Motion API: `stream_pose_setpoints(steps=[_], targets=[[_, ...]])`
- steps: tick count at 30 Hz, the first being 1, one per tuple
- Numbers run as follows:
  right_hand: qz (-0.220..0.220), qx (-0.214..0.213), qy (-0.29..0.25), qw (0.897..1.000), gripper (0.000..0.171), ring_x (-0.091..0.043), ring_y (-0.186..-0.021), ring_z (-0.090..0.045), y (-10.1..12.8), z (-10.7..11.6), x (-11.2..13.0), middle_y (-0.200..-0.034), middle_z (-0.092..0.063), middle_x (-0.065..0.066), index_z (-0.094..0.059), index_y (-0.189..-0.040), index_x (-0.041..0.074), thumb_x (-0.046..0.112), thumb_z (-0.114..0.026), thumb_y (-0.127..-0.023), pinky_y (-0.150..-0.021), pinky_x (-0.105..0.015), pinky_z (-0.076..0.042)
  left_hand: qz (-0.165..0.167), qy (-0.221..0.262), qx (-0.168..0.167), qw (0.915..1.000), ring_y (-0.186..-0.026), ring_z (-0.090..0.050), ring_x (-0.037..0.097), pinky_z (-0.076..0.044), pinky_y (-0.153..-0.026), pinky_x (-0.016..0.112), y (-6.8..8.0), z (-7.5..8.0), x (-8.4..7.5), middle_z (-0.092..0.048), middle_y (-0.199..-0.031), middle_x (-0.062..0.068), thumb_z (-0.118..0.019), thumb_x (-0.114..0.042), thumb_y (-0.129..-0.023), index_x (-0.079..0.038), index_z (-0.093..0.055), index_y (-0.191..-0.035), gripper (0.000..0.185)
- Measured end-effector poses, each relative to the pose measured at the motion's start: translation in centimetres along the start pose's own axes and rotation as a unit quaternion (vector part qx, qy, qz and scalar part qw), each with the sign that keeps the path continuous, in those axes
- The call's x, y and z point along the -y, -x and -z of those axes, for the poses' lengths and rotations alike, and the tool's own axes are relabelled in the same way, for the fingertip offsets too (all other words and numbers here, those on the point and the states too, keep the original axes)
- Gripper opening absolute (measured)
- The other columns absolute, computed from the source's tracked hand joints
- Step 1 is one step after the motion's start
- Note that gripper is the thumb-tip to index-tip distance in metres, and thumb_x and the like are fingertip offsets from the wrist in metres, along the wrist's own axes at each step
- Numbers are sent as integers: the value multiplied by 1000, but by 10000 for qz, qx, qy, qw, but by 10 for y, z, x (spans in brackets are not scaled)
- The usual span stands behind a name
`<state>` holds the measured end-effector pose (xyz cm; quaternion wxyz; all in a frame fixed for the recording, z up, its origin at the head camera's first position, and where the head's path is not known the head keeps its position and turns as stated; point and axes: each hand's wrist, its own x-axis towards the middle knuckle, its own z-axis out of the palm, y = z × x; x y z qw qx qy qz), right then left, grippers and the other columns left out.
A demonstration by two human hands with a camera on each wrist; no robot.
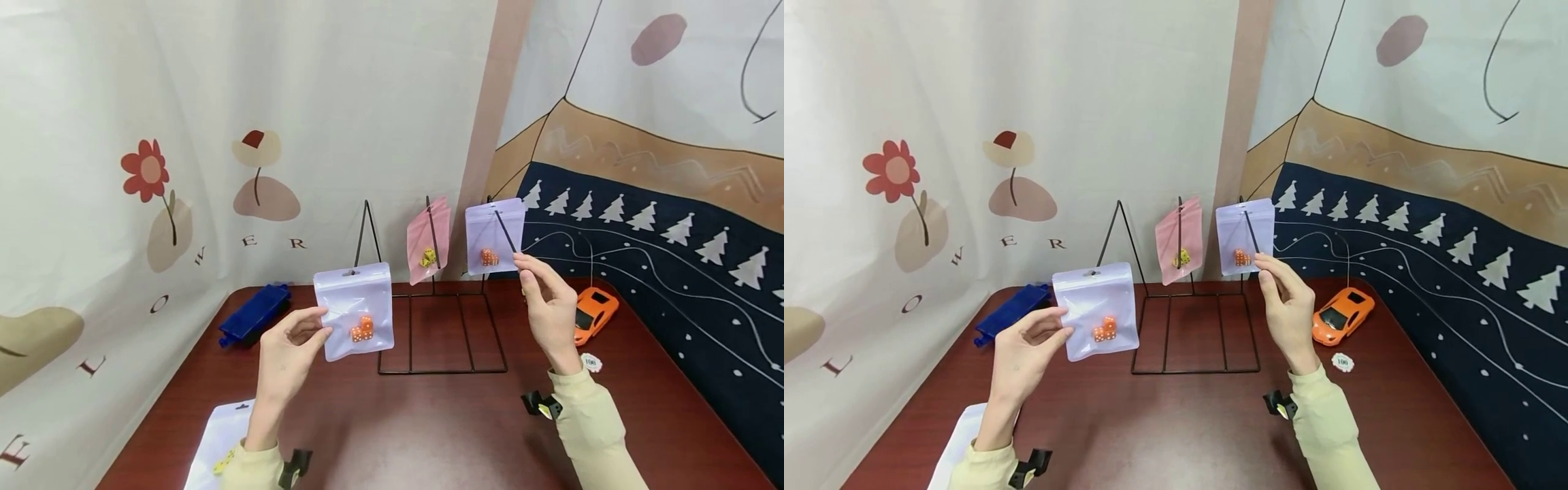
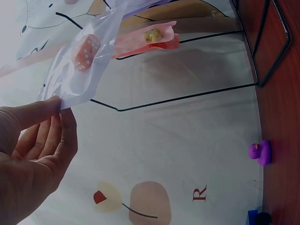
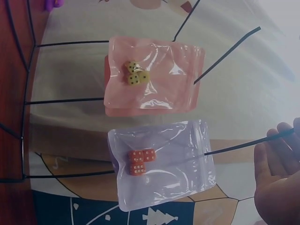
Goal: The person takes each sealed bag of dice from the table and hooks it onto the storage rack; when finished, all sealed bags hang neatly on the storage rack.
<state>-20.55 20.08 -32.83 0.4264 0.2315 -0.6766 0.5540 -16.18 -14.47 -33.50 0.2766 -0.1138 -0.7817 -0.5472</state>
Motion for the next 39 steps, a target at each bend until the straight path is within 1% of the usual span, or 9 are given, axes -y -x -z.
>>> stream_pose_setpoints(steps=[3, 6, 9, 13, 17, 22, 25, 33, 39], targets=[[5, -8, 6, 10000, 21, -8, -74, -51, 2, 0, 0, -115, -60, -28, -61, -107, -17, -18, -51, -89, -65, -14, -45, 26, 22, 90, 10000, -79, -63, 10, -52, -72, 14, -2, -1, 15, -69, -88, 9, -75, 7, -76, -3, -71, -103, 28], [31, -2, -43, 10000, 21, -9, -77, -52, 2, 0, -1, -115, -60, -27, -61, -107, -18, -17, -51, -89, -66, -15, -45, -90, 71, 105, 9999, -79, -64, 10, -52, -74, 16, -4, -2, 22, -69, -87, 8, -76, 4, -77, -4, -71, -103, 28], [32, 17, -88, 10000, 20, -12, -90, -58, 1, -2, -1, -115, -60, -27, -61, -107, -18, -17, -51, -89, -76, -16, -48, -173, 139, 52, 9997, -79, -64, 12, -53, -74, 17, -7, -3, 26, -68, -87, 8, -76, 3, -77, -5, -71, -103, 28], [12, -9, -82, 10000, 21, -17, -109, -58, 1, 0, -1, -115, -60, -27, -61, -107, -18, -18, -51, -89, -91, -20, -46, -63, 215, 22, 9997, -78, -63, 11, -53, -74, 17, -12, -8, 27, -68, -87, 11, -76, 3, -77, -3, -71, -103, 27], [-16, -21, -19, 10000, 21, -17, -109, -58, 2, 0, -1, -115, -60, -28, -61, -107, -17, -18, -50, -89, -91, -20, -46, 181, 333, 33, 9993, -76, -63, 11, -53, -73, 16, -17, -11, 26, -68, -84, 15, -75, 4, -77, 0, -70, -103, 26], [-32, 16, -41, 10000, 21, -16, -102, -58, 1, -2, 0, -115, -59, -29, -61, -107, -17, -17, -50, -89, -80, -16, -48, 205, 332, 52, 9992, -74, -63, 14, -52, -72, 15, -26, -13, 8, -66, -83, 22, -72, 11, -77, 8, -68, -103, 27], [0, 31, -84, 10000, 21, -17, -103, -58, -1, -2, 0, -114, -59, -30, -61, -107, -17, -18, -50, -89, -80, -16, -48, 168, 314, 61, 9993, -74, -63, 16, -52, -71, 15, -33, -16, 1, -65, -83, 25, -71, 13, -77, 11, -66, -103, 26], [3, -7, -95, 10000, 21, -19, -110, -57, -2, -2, 0, -114, -59, -30, -60, -107, -18, -19, -51, -88, -91, -21, -46, -18, 377, -66, 9993, -75, -63, 21, -53, -73, 18, -52, -25, 5, -64, -84, 28, -70, 14, -77, 13, -65, -101, 25], [-75, 12, -42, 10000, 21, -19, -111, -57, 1, -2, 1, -114, -59, -30, -61, -107, -17, -18, -52, -88, -93, -23, -46, 96, 435, -110, 9989, -77, -62, 27, -53, -73, 18, -61, -32, 8, -64, -85, 28, -70, 13, -78, 13, -66, -102, 25]])
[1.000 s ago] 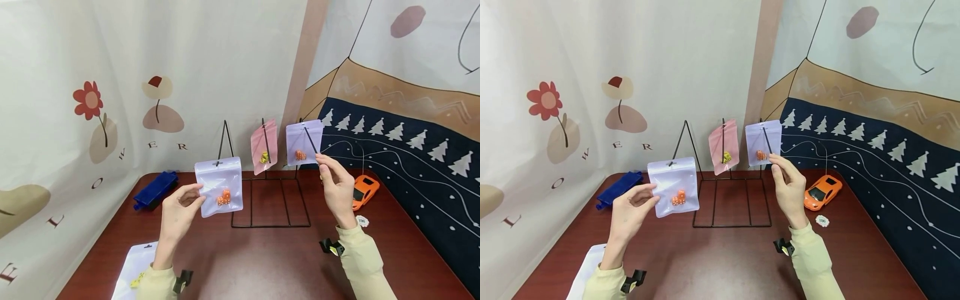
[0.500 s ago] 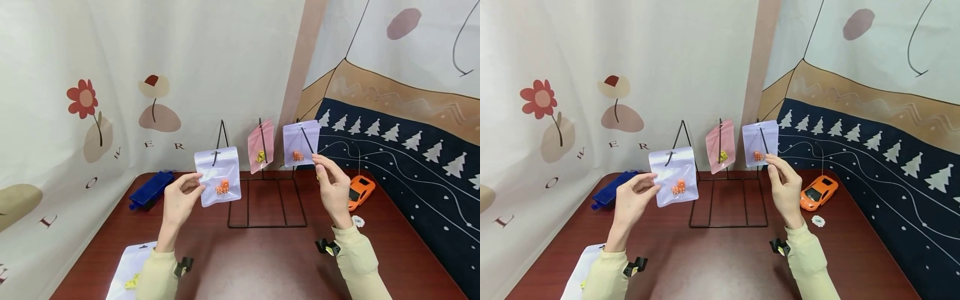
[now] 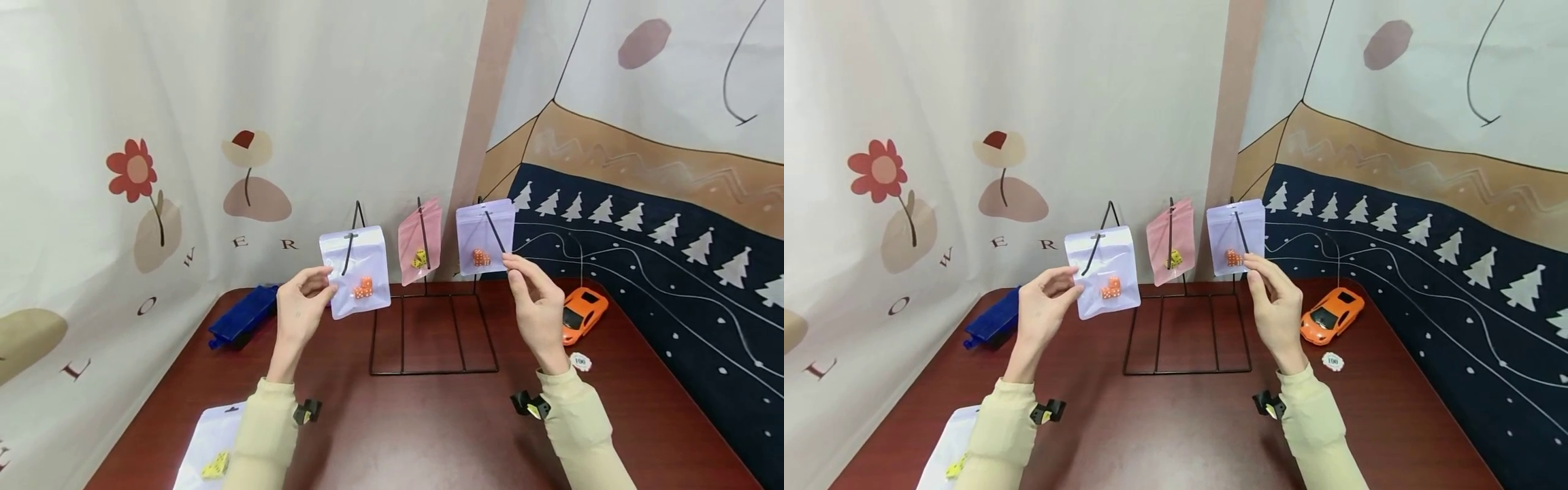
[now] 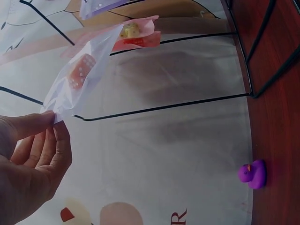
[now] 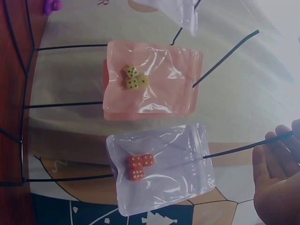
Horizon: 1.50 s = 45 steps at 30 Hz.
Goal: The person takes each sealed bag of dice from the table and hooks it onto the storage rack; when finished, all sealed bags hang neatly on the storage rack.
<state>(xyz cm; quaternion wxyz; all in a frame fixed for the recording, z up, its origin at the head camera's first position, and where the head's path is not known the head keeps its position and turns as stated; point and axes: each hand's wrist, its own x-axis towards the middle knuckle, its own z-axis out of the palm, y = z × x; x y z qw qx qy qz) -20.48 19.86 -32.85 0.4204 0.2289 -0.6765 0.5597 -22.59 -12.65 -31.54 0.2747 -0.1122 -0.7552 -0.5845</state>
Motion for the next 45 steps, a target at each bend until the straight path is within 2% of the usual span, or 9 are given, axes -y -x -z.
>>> stream_pose_setpoints(steps=[6, 9, 13, 17, 30, 37, 45], targets=[[56, 9, -87, 9999, 22, -19, -111, -56, -2, -2, 0, -114, -59, -30, -61, -108, -17, -17, -52, -89, -94, -23, -45, -73, -74, -54, 9999, -79, -63, 29, -52, -72, 18, -15, -6, 4, -65, -86, 29, -69, 12, -78, 13, -65, -103, 25], [100, -4, -119, 9999, 21, -20, -111, -57, -3, -3, 1, -114, -59, -30, -61, -107, -17, -18, -51, -88, -94, -23, -46, -68, -115, -76, 9999, -79, -63, 25, -52, -74, 18, -21, -7, 9, -64, -88, 29, -68, 12, -79, 13, -65, -104, 25], [143, 24, -166, 9998, 22, -18, -110, -57, -4, -5, 1, -113, -59, -31, -61, -107, -17, -19, -51, -88, -92, -23, -46, 5, -11, -174, 9998, -78, -63, 15, -52, -74, 17, -32, -8, 28, -66, -89, 27, -69, 10, -79, 9, -67, -105, 26], [216, 36, -201, 9996, 22, -18, -110, -58, -4, -6, 0, -112, -59, -31, -61, -107, -17, -19, -51, -87, -91, -22, -47, -17, 27, -308, 9995, -77, -63, 12, -52, -72, 16, -43, -11, 43, -67, -89, 21, -71, 8, -78, 4, -69, -104, 26], [258, -6, -215, 9994, 22, -24, -109, -58, -2, -5, -3, -112, -60, -31, -61, -106, -18, -20, -52, -86, -90, -22, -47, 22, -254, -331, 9991, -80, -64, 18, -54, -77, 26, -64, -28, 48, -67, -89, 16, -68, 7, -79, 2, -70, -103, 24], [254, -1, -235, 9994, 24, -21, -109, -57, -1, -4, -3, -112, -59, -32, -62, -106, -17, -22, -51, -85, -91, -22, -47, 163, -411, -348, 9984, -79, -64, 16, -52, -74, 18, -70, -31, 56, -68, -91, 16, -67, 7, -78, 1, -69, -105, 27], [247, -17, -184, 9995, 23, -21, -108, -58, 1, -1, -4, -112, -59, -32, -62, -105, -17, -22, -52, -85, -91, -21, -47, 258, -477, -292, 9981, -81, -66, 22, -48, -69, 15, -74, -34, 62, -68, -92, 16, -66, 7, -79, 1, -69, -105, 27]])
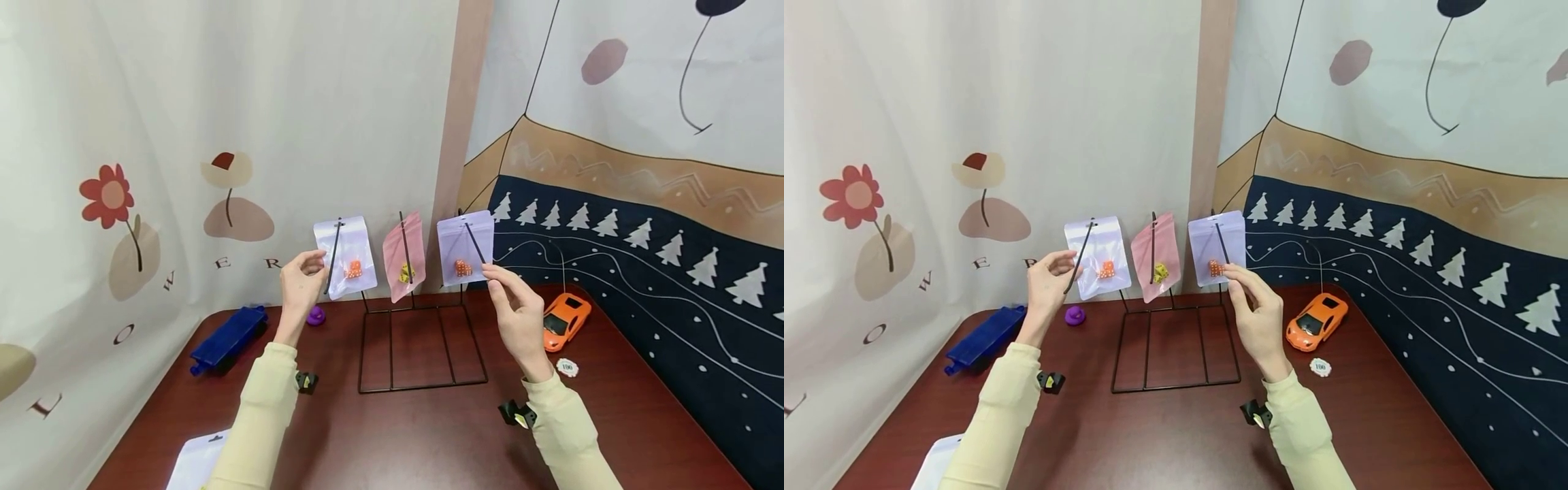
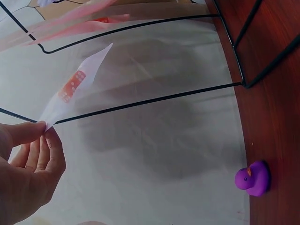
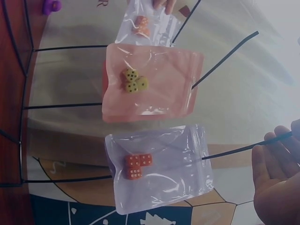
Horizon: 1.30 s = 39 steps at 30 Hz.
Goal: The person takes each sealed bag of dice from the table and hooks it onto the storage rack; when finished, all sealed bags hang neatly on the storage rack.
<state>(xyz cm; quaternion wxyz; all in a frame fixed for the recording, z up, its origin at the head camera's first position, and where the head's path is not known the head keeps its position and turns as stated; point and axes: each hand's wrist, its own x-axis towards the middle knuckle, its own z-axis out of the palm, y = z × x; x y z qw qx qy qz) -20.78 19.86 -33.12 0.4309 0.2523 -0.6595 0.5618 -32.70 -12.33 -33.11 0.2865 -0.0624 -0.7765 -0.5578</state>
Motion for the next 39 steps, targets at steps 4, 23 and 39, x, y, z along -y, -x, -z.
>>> stream_pose_setpoints(steps=[4, 23, 39], targets=[[8, 6, 5, 10000, 22, -21, -108, -58, 0, 0, 0, -111, -59, -32, -62, -104, -18, -22, -51, -85, -91, -21, -47, 20, 20, -31, 10000, -80, -65, 22, -48, -68, 14, 0, 1, 2, -67, -92, 17, -68, 8, -79, 1, -69, -107, 29], [58, 53, 20, 10000, 23, -20, -108, -58, 0, 0, 1, -111, -60, -32, -62, -105, -17, -23, -52, -85, -91, -22, -47, -727, 280, 25, 9970, -91, -64, 34, -52, -78, 22, 34, 32, -35, -66, -98, 24, -66, 7, -85, 9, -66, -104, 19], [39, 57, 102, 9999, 23, -17, -108, -58, -2, -1, 1, -112, -60, -31, -62, -106, -17, -21, -52, -86, -91, -22, -47, -1463, -637, -237, 9869, -84, -60, 4, -47, -76, 13, 107, 107, -62, -65, -93, 16, -65, 7, -86, 5, -69, -100, 15]])
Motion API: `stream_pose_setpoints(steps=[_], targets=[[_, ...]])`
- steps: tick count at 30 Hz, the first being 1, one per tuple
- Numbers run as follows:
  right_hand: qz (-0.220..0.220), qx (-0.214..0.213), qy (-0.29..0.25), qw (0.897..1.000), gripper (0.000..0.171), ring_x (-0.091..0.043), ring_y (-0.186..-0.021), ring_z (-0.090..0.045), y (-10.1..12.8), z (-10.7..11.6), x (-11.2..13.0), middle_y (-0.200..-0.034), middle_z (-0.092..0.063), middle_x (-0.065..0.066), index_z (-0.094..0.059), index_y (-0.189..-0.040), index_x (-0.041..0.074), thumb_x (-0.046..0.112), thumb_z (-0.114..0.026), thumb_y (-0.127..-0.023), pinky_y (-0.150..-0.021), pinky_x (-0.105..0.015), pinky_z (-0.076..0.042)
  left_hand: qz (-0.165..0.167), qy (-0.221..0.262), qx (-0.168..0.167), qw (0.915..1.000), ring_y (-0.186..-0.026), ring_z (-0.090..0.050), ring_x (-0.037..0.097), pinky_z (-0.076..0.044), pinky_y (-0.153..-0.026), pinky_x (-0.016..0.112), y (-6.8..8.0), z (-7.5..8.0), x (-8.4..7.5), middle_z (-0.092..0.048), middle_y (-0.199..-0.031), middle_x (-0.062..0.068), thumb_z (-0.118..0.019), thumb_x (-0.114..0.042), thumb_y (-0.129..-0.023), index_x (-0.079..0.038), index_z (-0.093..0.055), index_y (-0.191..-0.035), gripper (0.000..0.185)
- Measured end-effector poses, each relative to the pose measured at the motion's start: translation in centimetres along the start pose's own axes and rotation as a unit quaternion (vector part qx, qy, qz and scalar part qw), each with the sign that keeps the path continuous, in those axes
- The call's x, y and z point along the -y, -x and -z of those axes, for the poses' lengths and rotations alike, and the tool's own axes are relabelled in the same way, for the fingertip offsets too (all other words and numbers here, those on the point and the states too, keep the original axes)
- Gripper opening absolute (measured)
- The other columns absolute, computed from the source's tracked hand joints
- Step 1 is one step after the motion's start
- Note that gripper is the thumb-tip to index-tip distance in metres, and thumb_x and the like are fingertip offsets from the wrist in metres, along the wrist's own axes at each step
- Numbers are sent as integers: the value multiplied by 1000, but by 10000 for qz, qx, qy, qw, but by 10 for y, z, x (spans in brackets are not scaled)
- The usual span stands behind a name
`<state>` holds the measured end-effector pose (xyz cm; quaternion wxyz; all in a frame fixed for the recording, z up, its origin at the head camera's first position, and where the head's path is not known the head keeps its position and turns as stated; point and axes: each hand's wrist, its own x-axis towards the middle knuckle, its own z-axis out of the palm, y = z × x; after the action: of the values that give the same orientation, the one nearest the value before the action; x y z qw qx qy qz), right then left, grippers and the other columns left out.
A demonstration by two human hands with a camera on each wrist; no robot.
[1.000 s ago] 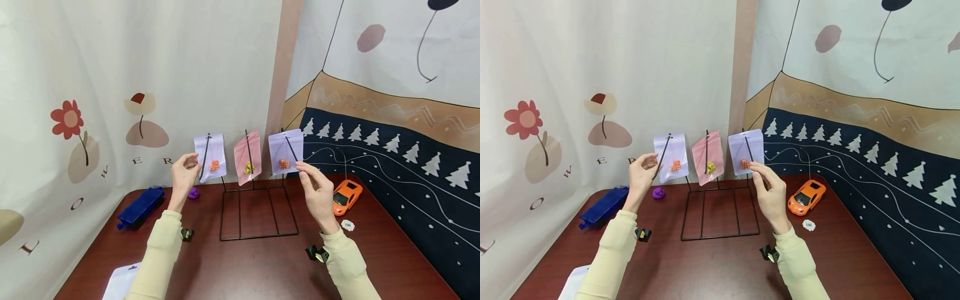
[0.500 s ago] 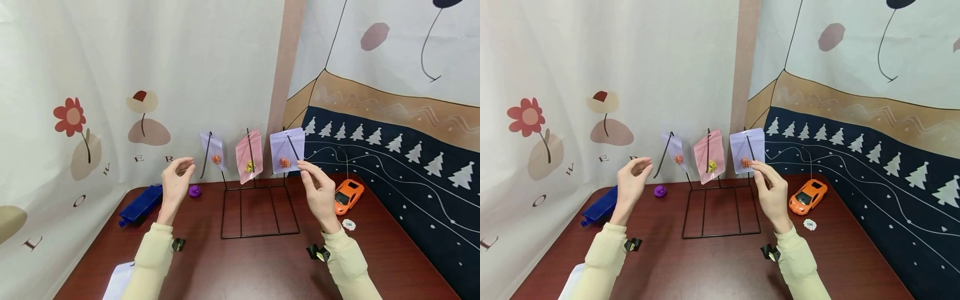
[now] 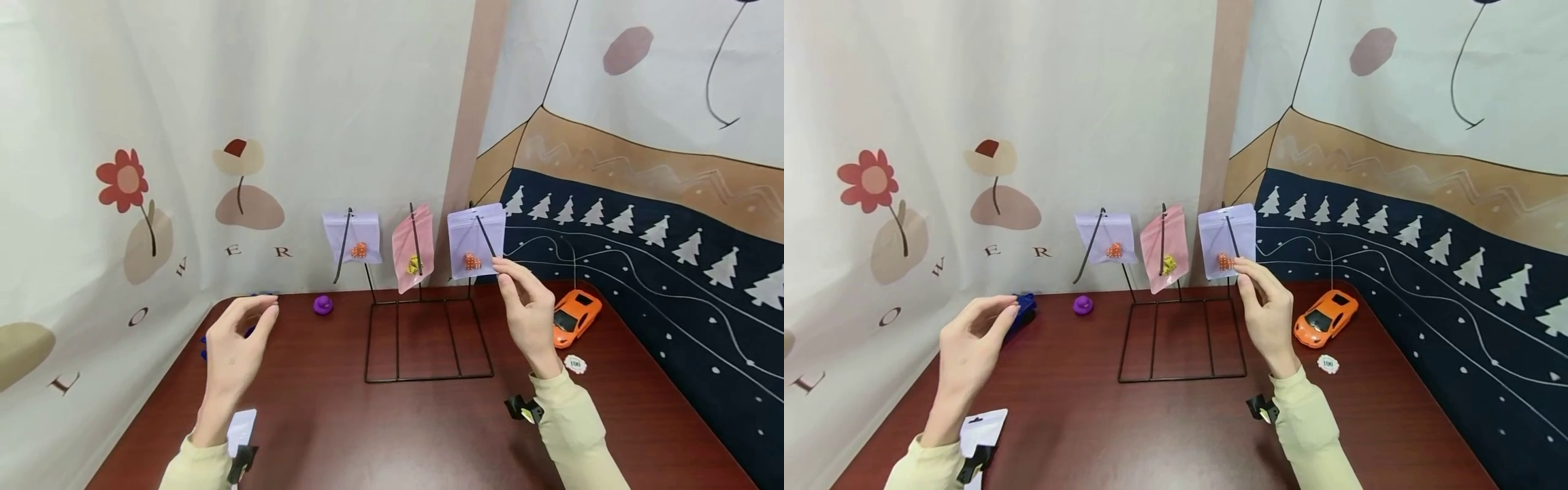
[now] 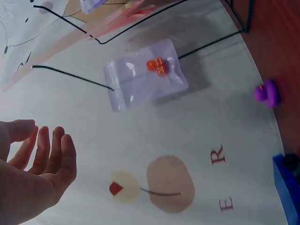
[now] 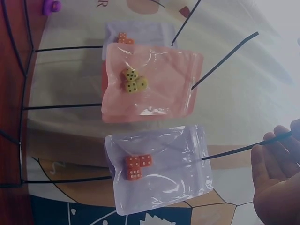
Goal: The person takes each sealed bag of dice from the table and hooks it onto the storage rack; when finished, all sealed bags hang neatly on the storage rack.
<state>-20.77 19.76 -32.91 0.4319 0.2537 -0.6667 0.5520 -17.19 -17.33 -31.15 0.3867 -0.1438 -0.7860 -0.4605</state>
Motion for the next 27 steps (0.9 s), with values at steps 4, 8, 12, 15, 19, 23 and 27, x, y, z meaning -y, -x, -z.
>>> stream_pose_setpoints(steps=[4, 8, 12, 15, 19, 23, 27], targets=[[-23, 15, 2, 10000, 22, -17, -108, -58, -1, 0, 0, -112, -59, -31, -61, -106, -18, -20, -51, -87, -91, -23, -47, 191, -244, -10, 9995, -86, -60, 2, -45, -76, 10, 13, 15, 18, -66, -96, 7, -67, 3, -86, 0, -70, -104, 18], [-47, 16, -5, 10000, 22, -17, -109, -58, -1, 0, 0, -112, -59, -31, -61, -106, -18, -20, -51, -87, -91, -23, -47, 585, -609, -125, 9964, -86, -61, -1, -45, -75, 7, 24, 36, 29, -65, -96, -3, -68, 0, -86, -4, -71, -106, 20], [-81, 8, 29, 10000, 22, -17, -110, -57, -1, 0, 1, -113, -59, -31, -61, -106, -18, -20, -51, -87, -92, -23, -47, 1335, -887, -478, 9859, -84, -61, -3, -45, -74, 5, 36, 59, 33, -64, -95, -7, -68, -6, -88, -5, -70, -108, 20], [-107, -4, 54, 9999, 22, -17, -110, -57, -1, 0, 1, -113, -60, -30, -61, -106, -18, -20, -51, -87, -92, -24, -47, 2131, -1061, -590, 9695, -86, -60, -4, -44, -74, 4, 47, 73, 34, -64, -96, -7, -68, -14, -89, -8, -70, -111, 23], [-103, -19, 75, 9999, 21, -19, -109, -58, -2, 0, 1, -113, -60, -30, -62, -106, -17, -19, -51, -87, -92, -24, -47, 2988, -1397, -488, 9428, -84, -57, -9, -43, -71, 2, 61, 85, 39, -63, -96, -9, -68, -23, -90, -12, -68, -115, 28], [-124, -28, 89, 9999, 22, -20, -108, -58, -2, 1, 1, -113, -60, -31, -62, -106, -16, -19, -51, -88, -91, -22, -47, 3344, -1811, -176, 9247, -77, -51, -17, -42, -64, 1, 72, 92, 52, -62, -92, -10, -66, -30, -90, -12, -66, -117, 32], [-192, -33, 74, 9998, 22, -20, -109, -58, -1, 1, 2, -113, -59, -31, -62, -107, -17, -19, -51, -88, -91, -22, -47, 3132, -2150, 609, 9230, -72, -48, -19, -43, -59, 4, 85, 99, 68, -65, -89, -5, -65, -32, -91, -9, -65, -117, 35]])
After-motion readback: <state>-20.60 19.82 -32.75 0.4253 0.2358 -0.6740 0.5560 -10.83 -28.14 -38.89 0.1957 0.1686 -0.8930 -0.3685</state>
